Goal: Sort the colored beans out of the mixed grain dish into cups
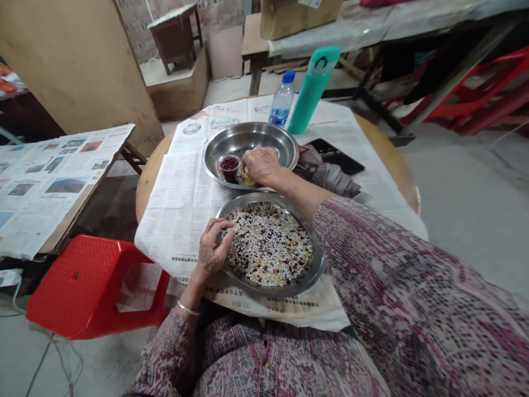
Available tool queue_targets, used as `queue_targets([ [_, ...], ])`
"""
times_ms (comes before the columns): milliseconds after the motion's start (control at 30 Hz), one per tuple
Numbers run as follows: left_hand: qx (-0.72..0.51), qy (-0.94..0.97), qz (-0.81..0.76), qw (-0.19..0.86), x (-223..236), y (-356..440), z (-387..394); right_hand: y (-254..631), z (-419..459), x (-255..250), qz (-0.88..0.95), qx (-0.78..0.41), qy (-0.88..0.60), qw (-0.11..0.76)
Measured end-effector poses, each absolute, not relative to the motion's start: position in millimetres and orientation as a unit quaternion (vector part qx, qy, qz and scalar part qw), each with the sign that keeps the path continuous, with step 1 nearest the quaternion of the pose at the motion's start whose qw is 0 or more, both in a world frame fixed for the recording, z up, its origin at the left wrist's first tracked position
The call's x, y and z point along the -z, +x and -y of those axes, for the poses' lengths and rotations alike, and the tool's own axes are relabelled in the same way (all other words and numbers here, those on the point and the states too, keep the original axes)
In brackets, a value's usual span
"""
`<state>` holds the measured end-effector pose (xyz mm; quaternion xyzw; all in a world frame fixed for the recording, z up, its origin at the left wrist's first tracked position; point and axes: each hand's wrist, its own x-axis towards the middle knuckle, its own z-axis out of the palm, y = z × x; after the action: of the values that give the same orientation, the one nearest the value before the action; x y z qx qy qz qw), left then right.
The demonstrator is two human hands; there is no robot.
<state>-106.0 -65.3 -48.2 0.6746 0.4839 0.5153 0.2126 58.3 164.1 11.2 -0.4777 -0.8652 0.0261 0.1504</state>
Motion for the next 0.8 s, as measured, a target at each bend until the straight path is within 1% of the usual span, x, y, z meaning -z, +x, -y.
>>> queue_targets([
  [100,-0.515,0.677,-0.481,0.212,48.2,-106.0,64.9,56.2,-156.2,-15.6,0.846,-0.059,-0.510,0.145],
  [167,-0.516,0.677,-0.480,0.211,48.2,-106.1,64.5,55.1,-148.9,-22.0,0.834,-0.056,-0.529,0.145],
  [267,-0.515,0.679,-0.480,0.209,48.1,-106.3,63.9,57.6,-135.7,-33.2,0.827,-0.044,-0.535,0.168],
  [367,-0.516,0.680,-0.477,0.209,48.3,-106.4,63.6,69.4,-111.6,-39.3,0.836,-0.045,-0.507,0.206],
  [433,-0.516,0.680,-0.477,0.209,48.5,-106.4,63.6,82.5,-85.2,-36.2,0.862,-0.067,-0.446,0.232],
  [533,-0.513,0.684,-0.476,0.205,48.5,-106.2,63.6,105.6,-32.5,-21.2,0.917,-0.123,-0.333,0.180],
  [667,-0.511,0.687,-0.476,0.199,46.9,-106.0,63.2,130.9,33.6,3.5,0.951,-0.199,-0.224,0.082],
  [733,-0.511,0.687,-0.477,0.197,45.4,-105.9,63.0,138.8,49.5,12.5,0.957,-0.196,-0.203,0.064],
  [800,-0.510,0.690,-0.476,0.194,44.3,-105.9,62.7,144.5,49.0,18.9,0.963,-0.154,-0.215,0.060],
])
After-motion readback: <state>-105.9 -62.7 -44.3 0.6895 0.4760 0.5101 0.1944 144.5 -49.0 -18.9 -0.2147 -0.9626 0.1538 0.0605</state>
